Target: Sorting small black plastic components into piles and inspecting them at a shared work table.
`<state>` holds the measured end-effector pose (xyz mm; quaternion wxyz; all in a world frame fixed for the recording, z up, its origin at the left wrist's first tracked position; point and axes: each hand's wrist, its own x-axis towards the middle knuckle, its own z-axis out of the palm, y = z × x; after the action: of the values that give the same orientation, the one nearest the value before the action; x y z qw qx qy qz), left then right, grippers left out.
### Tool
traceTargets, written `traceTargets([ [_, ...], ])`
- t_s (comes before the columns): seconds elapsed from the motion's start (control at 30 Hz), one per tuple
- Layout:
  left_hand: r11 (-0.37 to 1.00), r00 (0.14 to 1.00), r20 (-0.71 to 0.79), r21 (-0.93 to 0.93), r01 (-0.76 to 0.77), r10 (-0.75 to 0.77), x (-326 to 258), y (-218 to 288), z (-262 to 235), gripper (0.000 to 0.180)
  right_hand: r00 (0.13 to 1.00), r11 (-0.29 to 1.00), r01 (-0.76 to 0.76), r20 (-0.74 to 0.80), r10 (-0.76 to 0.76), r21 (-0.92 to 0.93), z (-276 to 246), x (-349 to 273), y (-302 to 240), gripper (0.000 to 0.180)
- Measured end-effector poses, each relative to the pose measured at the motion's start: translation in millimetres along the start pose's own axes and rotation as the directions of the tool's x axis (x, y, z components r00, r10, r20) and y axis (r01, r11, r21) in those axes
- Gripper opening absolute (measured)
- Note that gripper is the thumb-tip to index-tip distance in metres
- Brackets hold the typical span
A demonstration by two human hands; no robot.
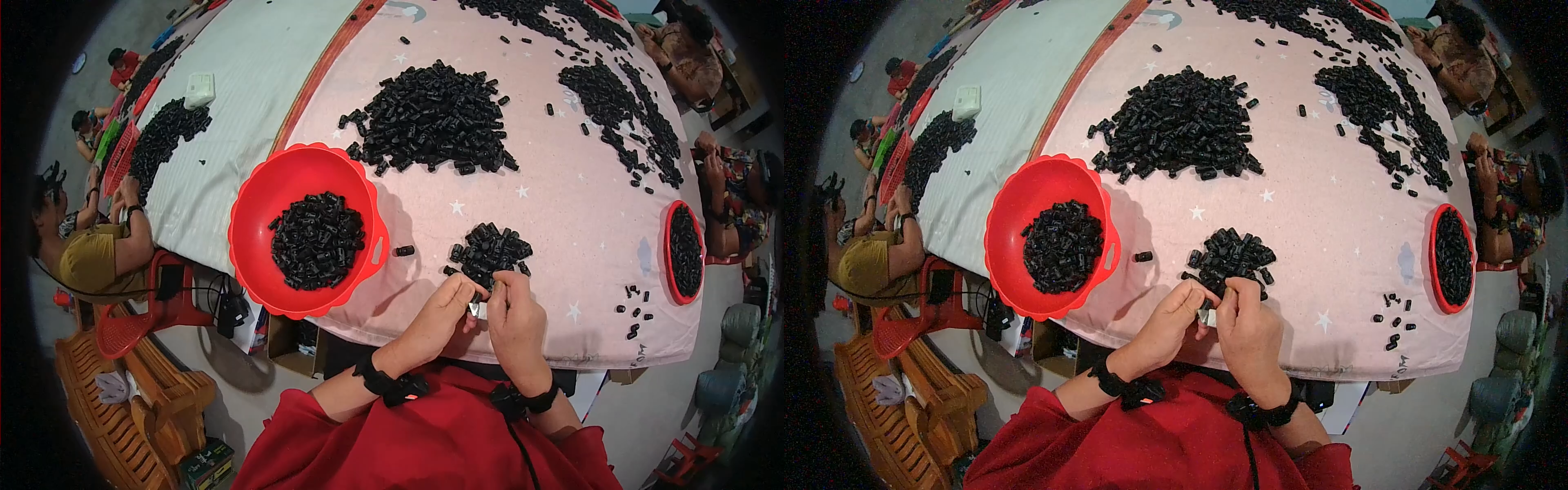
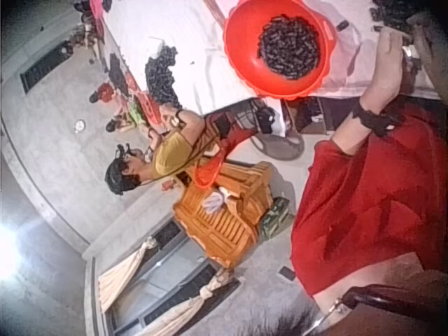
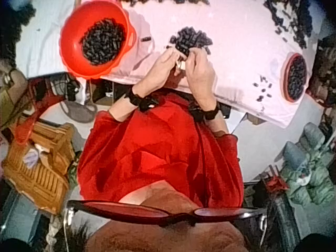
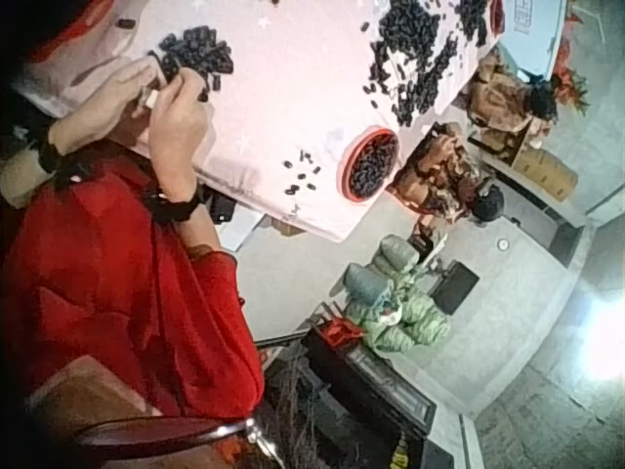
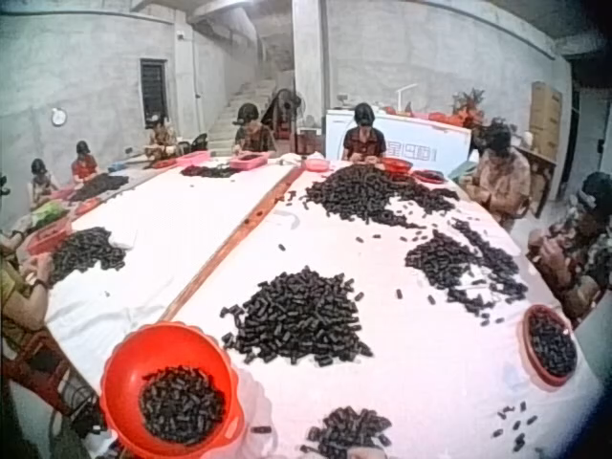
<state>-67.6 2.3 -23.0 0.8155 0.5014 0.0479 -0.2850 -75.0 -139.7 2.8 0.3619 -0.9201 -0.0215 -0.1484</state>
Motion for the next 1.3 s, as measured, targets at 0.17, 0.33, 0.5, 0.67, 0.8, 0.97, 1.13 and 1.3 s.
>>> traceTargets([
  [0.17,1.000,1.000,-0.006,0.003,-0.007,0.007,0,-1,1,0.033,1.000,1.000,0.000,0.014,0.000,-0.013,-3,1,-2,0.014],
  [0.33,0.999,1.000,-0.010,0.049,-0.023,0.023,0,2,3,0.034,1.000,1.000,-0.002,0.010,0.002,0.000,-3,1,0,0.013],
  [0.5,0.999,1.000,-0.005,0.040,-0.028,0.028,0,1,1,0.034,0.999,1.000,-0.030,0.038,0.030,0.003,-4,1,-4,0.013],
  [0.67,0.999,1.000,-0.003,0.042,-0.027,0.027,2,-3,0,0.034,0.999,0.999,-0.037,0.037,0.037,-0.005,-2,1,-3,0.012],
  [0.8,1.000,1.000,-0.024,0.023,-0.010,0.011,1,0,1,0.033,0.999,0.999,-0.027,0.020,0.028,-0.017,-1,1,-4,0.012],
  [0.97,1.000,1.000,-0.017,-0.024,-0.003,0.002,3,-2,0,0.033,0.999,0.999,-0.045,0.000,0.045,-0.008,0,1,-3,0.011],
  [1.13,0.999,0.999,-0.037,-0.037,0.031,-0.032,1,1,2,0.033,0.998,0.997,-0.044,-0.047,0.041,-0.064,2,1,0,0.012],
  [1.3,1.000,1.000,-0.027,0.004,0.010,-0.010,-1,-3,-3,0.034,0.975,0.980,-0.194,-0.095,0.198,0.050,-6,6,11,0.012],
])
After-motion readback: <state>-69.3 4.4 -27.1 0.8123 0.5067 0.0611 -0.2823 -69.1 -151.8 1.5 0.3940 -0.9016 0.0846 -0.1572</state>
